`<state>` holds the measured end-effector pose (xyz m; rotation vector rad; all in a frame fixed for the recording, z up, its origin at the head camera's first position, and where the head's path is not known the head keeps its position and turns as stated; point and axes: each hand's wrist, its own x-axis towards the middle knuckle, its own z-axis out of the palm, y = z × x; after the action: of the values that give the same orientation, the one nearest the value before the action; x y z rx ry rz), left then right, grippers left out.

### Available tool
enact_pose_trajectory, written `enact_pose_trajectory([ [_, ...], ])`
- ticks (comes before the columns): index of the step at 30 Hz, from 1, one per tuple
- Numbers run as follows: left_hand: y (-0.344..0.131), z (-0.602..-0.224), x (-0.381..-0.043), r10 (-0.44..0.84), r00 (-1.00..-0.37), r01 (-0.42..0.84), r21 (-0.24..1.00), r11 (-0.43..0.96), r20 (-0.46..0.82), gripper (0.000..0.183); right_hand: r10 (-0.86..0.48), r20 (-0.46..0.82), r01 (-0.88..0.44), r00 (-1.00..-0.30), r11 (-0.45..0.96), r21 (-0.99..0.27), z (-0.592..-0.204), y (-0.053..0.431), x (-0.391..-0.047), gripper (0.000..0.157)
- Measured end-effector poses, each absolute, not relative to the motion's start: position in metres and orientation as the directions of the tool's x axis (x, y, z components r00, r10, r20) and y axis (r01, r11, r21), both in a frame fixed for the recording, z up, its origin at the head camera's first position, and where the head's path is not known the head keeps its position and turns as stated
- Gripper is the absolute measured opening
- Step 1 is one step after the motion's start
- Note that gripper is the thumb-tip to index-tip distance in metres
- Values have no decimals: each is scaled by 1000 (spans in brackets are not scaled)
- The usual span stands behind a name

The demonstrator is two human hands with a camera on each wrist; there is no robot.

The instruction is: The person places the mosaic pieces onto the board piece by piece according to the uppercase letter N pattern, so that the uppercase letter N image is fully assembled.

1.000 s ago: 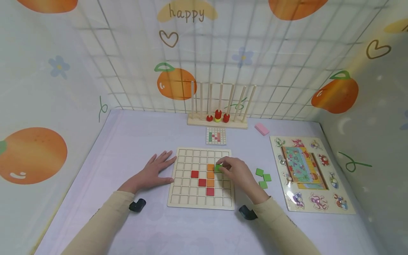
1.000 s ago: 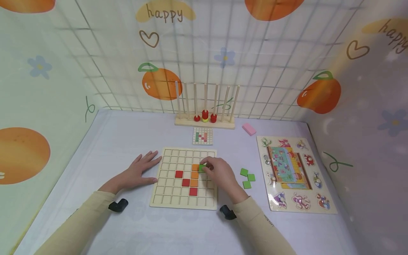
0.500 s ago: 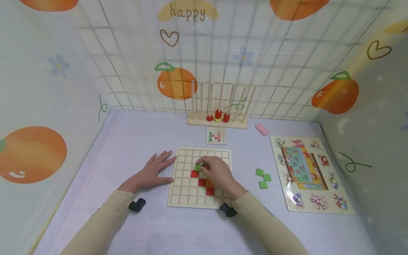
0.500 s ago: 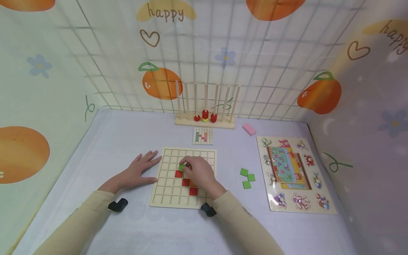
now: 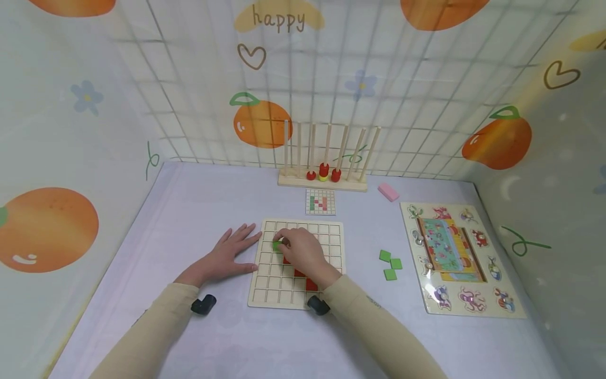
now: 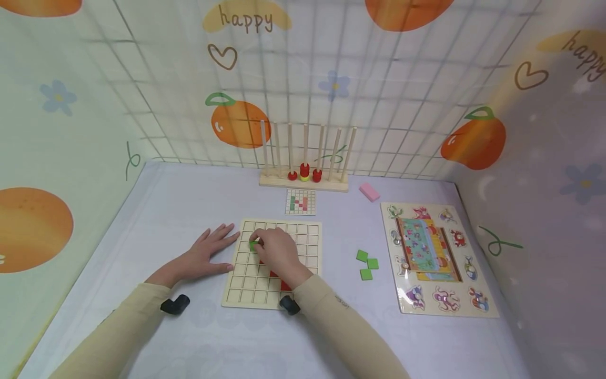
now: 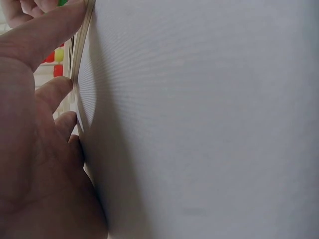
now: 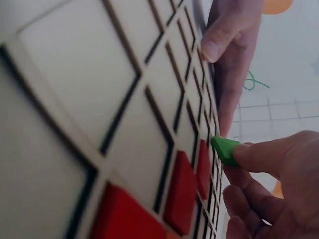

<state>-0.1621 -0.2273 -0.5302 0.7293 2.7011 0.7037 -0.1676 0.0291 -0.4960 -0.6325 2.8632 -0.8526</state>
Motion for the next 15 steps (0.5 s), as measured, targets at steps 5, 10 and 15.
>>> enact_pose_trajectory([
  [5, -228, -534, -164, 522, -843, 398, 498, 771, -134, 91, -417, 42, -384, -908, 788, -481, -499, 25, -169, 15],
  [10, -228, -535, -164, 520, -844, 394, 502, 769, -134, 90, -410, 35, -383, -911, 815, -435, -500, 26, -169, 16],
  [15, -228, -533, -163, 519, -845, 392, 508, 767, -130, 90, -413, 22, -379, -911, 813, -442, -500, 32, -170, 16],
])
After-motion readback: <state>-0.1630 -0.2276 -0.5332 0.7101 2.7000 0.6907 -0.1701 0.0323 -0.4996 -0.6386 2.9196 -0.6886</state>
